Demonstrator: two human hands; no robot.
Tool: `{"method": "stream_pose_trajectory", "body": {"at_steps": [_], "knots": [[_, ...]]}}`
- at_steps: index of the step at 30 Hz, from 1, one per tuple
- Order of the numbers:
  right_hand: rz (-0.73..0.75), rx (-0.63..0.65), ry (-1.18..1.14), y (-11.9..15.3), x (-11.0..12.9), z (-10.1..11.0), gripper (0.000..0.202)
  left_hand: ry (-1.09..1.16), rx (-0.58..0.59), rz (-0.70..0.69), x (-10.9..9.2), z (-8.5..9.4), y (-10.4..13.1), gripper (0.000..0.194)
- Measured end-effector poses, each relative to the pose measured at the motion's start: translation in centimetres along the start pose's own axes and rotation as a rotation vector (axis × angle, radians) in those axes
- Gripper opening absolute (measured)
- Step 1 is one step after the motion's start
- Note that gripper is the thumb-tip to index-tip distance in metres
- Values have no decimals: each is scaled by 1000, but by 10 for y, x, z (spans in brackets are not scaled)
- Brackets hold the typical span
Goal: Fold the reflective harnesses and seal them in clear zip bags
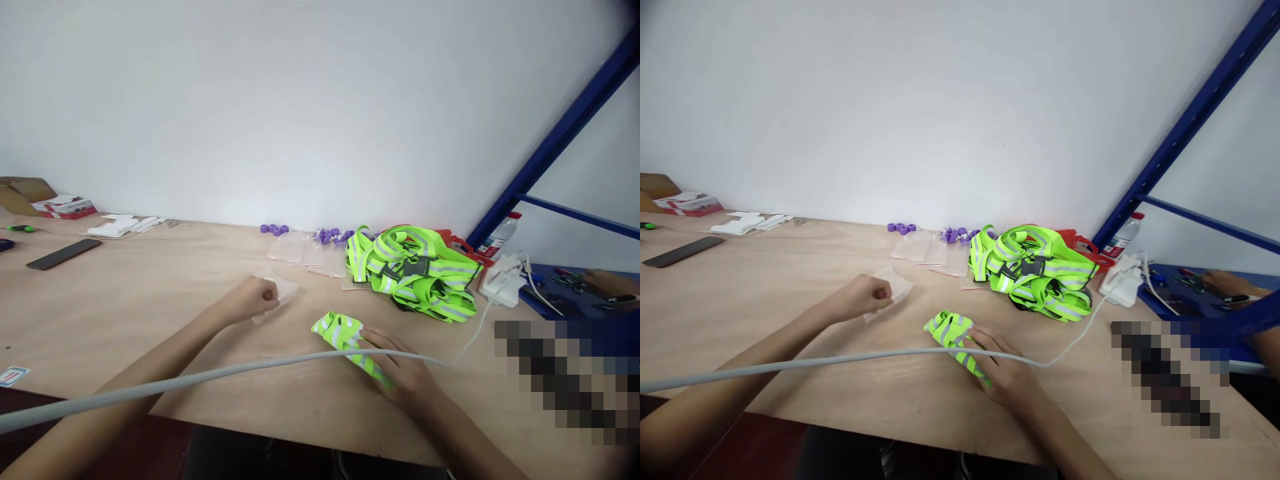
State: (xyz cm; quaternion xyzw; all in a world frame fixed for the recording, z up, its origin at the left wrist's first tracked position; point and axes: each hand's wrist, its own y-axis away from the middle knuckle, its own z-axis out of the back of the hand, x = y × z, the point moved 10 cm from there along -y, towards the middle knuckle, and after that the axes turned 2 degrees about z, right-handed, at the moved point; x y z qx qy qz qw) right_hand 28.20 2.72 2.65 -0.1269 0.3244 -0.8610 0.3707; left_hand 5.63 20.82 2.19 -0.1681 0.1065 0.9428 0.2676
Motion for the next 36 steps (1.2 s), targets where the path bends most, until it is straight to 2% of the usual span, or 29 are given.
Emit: {"method": "stream_pose_trajectory", "body": {"at_steps": [3, 7, 10, 14, 17, 19, 21, 24, 27, 31, 33, 36], "knots": [[-109, -17, -160, 0, 0, 15, 48, 72, 78, -106, -46, -26, 13, 9], [-236, 11, -277, -4, 9, 40, 49, 68, 45, -157, -82, -35, 22, 7], [-186, 112, -398, -18, 34, 47, 51, -54, 15, -255, -103, -38, 22, 12], [-79, 270, -489, -34, 64, 32, 49, -331, -43, -470, -128, -49, 21, 19], [-69, 330, -478, -38, 68, 11, 44, -508, -101, -598, -142, -59, 24, 17], [-65, 348, -491, -42, 67, -1, 43, -525, -110, -656, -148, -62, 28, 18], [-54, 353, -518, -47, 65, -7, 42, -459, -94, -704, -153, -61, 35, 23], [-33, 350, -547, -56, 63, -5, 39, -290, -5, -732, -157, -54, 43, 33], [-40, 353, -557, -64, 60, 1, 40, -121, 86, -681, -154, -46, 44, 41], [-110, 375, -582, -71, 53, 5, 40, 10, 87, -601, -152, -35, 41, 49], [-150, 417, -592, -74, 50, 2, 34, 55, 86, -630, -157, -32, 42, 54], [-219, 551, -623, -73, 46, -11, 30, 152, 117, -715, -169, -28, 47, 58]]}}
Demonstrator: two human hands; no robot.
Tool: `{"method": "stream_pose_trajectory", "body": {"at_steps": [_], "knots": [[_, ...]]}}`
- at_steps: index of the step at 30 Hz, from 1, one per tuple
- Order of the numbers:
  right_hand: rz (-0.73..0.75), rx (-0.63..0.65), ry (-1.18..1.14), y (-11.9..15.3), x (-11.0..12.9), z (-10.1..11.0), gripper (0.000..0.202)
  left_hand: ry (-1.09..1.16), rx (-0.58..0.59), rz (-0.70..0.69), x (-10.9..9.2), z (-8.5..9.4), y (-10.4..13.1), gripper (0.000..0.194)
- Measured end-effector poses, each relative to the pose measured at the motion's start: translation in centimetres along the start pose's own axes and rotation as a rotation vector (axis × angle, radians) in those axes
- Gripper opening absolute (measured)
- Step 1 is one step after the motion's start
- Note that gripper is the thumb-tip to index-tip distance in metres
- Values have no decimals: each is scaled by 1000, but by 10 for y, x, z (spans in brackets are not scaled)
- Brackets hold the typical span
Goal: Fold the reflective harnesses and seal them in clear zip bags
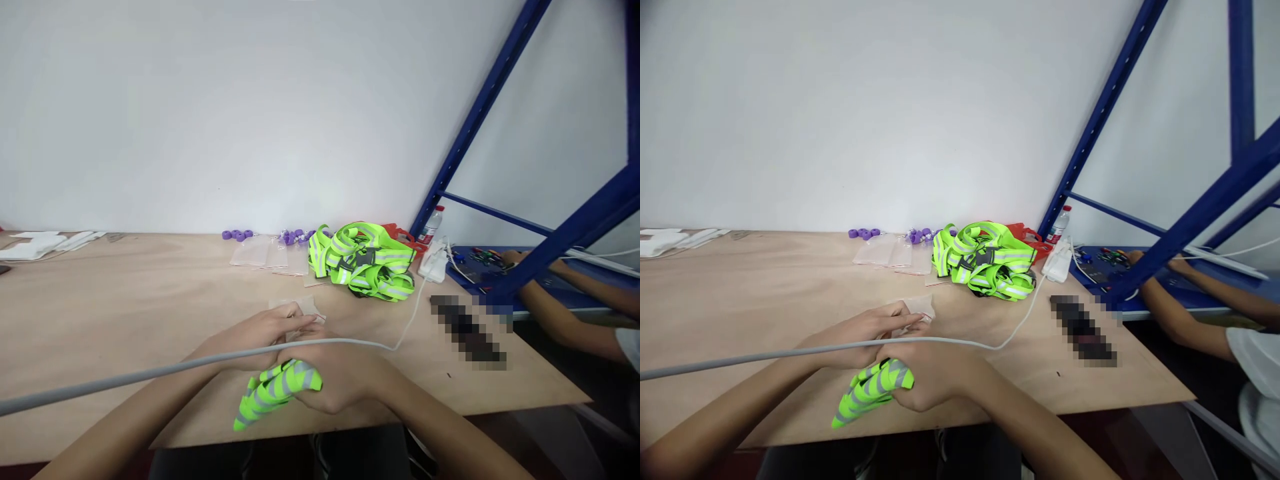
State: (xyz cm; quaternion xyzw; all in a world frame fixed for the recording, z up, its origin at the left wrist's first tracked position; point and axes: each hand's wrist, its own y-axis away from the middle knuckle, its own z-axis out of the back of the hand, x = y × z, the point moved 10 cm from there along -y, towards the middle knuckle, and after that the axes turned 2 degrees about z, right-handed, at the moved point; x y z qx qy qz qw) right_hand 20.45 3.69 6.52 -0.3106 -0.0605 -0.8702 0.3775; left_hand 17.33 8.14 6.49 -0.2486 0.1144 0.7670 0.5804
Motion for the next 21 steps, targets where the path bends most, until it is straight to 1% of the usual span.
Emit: {"method": "stream_pose_trajectory", "body": {"at_steps": [2, 3, 5, 7, 9, 11, 13, 16, 19, 21], "knots": [[-47, 69, -53, -2, -6, -4, 34, 39, -19, -27, -3, 4, -2, 58], [-58, 98, -84, -3, -8, -6, 38, 22, -39, -27, -3, 6, -3, 59], [-75, 126, -149, -2, -11, -7, 44, -90, -102, -15, 1, 11, -4, 60], [-86, 128, -220, 0, -14, -5, 45, -260, -175, 3, 4, 14, -4, 61], [-74, 114, -286, 3, -15, -3, 44, -392, -221, 23, 6, 13, -4, 57], [-55, 96, -306, 6, -16, -1, 42, -450, -241, 54, 8, 10, -3, 52], [-68, 69, -299, 9, -19, 0, 42, -437, -230, 93, 11, 5, -2, 52], [-125, 4, -293, 17, -22, 4, 41, -337, -174, 157, 17, -2, 1, 59], [-149, -135, -271, 33, -21, 14, 40, -239, -131, 185, 17, -5, 3, 65], [-164, -247, -262, 50, -21, 21, 38, -177, -116, 190, 16, -4, 3, 67]]}}
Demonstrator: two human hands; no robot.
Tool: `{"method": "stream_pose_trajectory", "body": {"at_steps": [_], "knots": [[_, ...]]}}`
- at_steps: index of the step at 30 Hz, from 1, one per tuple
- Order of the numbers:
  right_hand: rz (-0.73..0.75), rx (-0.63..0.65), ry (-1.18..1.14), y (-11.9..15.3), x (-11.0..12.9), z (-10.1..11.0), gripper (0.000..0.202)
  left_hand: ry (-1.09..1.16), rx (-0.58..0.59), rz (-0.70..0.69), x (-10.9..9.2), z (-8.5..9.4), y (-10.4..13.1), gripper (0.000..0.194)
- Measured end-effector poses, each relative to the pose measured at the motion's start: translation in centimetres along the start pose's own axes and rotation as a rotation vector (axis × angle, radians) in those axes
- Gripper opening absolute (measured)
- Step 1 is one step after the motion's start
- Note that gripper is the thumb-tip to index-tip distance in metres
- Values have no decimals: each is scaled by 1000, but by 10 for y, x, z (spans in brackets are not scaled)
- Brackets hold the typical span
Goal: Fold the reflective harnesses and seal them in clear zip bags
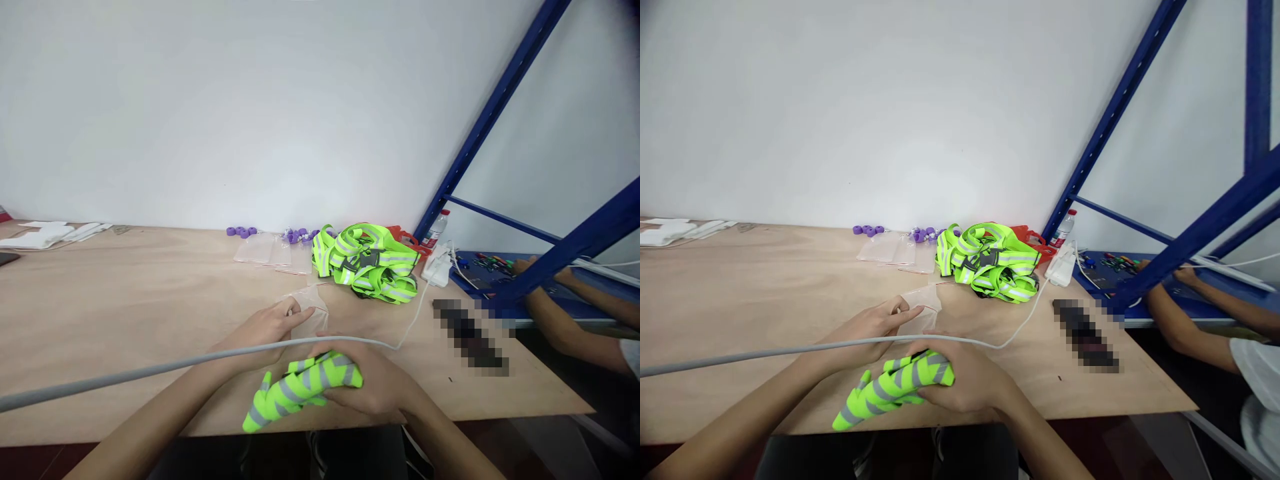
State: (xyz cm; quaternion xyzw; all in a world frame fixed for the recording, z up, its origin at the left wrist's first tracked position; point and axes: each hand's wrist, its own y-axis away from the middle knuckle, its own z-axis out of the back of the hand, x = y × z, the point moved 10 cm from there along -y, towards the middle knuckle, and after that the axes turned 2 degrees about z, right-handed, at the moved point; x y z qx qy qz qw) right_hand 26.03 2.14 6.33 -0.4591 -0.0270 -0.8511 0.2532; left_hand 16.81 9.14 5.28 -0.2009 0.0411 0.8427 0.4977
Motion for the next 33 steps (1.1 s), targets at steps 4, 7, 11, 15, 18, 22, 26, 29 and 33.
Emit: {"method": "stream_pose_trajectory", "body": {"at_steps": [4, 7, 11, 15, 18, 22, 26, 29, 33], "knots": [[163, -331, 222, 40, 13, 27, 39, 155, 42, 78, 1, 0, -2, 55], [439, -479, 569, 67, 43, 26, 46, 370, 23, 190, 7, -2, -7, 36], [711, -432, 928, 74, 66, 4, 28, 499, 32, 139, 2, -6, -14, 36], [759, -414, 1078, 69, 64, 2, 18, 399, 28, -25, -4, -7, -12, 55], [701, -377, 1150, 65, 53, 5, 19, 371, -24, -54, -1, -5, -9, 58], [640, -340, 1210, 62, 42, 6, 21, 339, -124, -31, 2, -6, -7, 55], [608, -303, 1216, 58, 34, 3, 22, 320, -304, 46, 11, -4, -3, 47], [585, -320, 1211, 54, 28, 1, 25, 295, -490, 69, 12, 5, 4, 38], [580, -354, 1191, 48, 23, -9, 28, 257, -532, 27, 0, 0, 3, 30]]}}
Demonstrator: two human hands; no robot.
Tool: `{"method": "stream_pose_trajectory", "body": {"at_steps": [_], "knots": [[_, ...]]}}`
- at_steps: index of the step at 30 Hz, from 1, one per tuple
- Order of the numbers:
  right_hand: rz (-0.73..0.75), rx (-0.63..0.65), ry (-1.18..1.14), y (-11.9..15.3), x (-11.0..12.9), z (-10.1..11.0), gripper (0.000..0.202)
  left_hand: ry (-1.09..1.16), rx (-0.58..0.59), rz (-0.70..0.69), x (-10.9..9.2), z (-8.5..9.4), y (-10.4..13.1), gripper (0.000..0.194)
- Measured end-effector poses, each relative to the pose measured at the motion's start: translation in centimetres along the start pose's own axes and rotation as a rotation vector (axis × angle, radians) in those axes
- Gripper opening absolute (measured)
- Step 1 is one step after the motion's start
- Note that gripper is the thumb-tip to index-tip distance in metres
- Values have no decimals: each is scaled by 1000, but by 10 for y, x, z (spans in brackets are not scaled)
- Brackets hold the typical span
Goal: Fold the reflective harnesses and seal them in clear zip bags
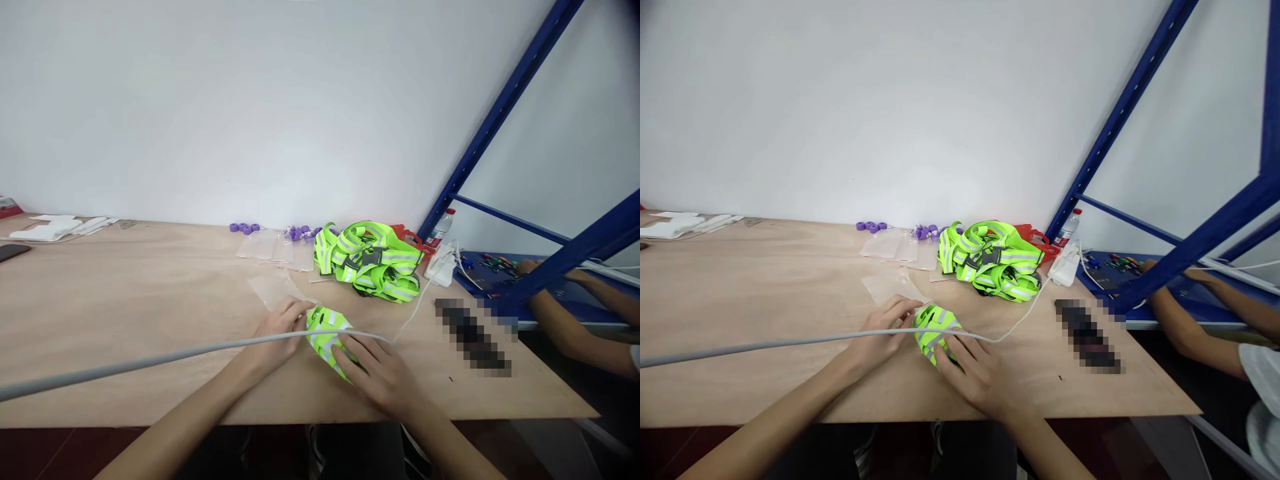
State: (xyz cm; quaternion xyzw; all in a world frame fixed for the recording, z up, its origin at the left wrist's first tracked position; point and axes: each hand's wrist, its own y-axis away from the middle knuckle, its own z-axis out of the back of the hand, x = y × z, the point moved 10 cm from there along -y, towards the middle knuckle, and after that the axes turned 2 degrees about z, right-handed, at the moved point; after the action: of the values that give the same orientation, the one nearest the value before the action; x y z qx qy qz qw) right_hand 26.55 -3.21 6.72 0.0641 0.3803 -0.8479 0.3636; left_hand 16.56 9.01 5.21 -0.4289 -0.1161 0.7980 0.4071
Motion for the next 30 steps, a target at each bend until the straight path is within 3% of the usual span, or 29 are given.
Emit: {"method": "stream_pose_trajectory", "body": {"at_steps": [4, 7, 9, 14, 19, 23, 26, 28, 30], "knots": [[-76, -47, 20, -1, 1, -8, 31, 0, -27, -48, -9, -5, 4, 26], [-205, -153, 40, 1, -9, -6, 33, 69, -119, -25, -9, 7, 6, 25], [-211, -192, 27, 0, -8, -8, 33, 123, -153, -5, -8, 14, 8, 22], [-66, -131, -74, -11, 11, -22, 28, 212, -85, -12, -8, 14, 9, 14], [-113, -174, -89, -8, 7, -21, 34, 235, -26, 34, -7, 20, 8, 11], [-239, -319, -123, 4, -6, -13, 44, 148, -86, -125, -36, 37, 8, 23], [-370, -454, -210, 11, -18, -7, 51, 182, -261, -279, -59, 53, 26, 34], [-548, -527, -289, 17, -32, -7, 50, 294, -402, -238, -54, 60, 44, 29], [-836, -624, -397, 32, -50, -12, 44, 471, -486, 0, -24, 54, 57, 19]]}}
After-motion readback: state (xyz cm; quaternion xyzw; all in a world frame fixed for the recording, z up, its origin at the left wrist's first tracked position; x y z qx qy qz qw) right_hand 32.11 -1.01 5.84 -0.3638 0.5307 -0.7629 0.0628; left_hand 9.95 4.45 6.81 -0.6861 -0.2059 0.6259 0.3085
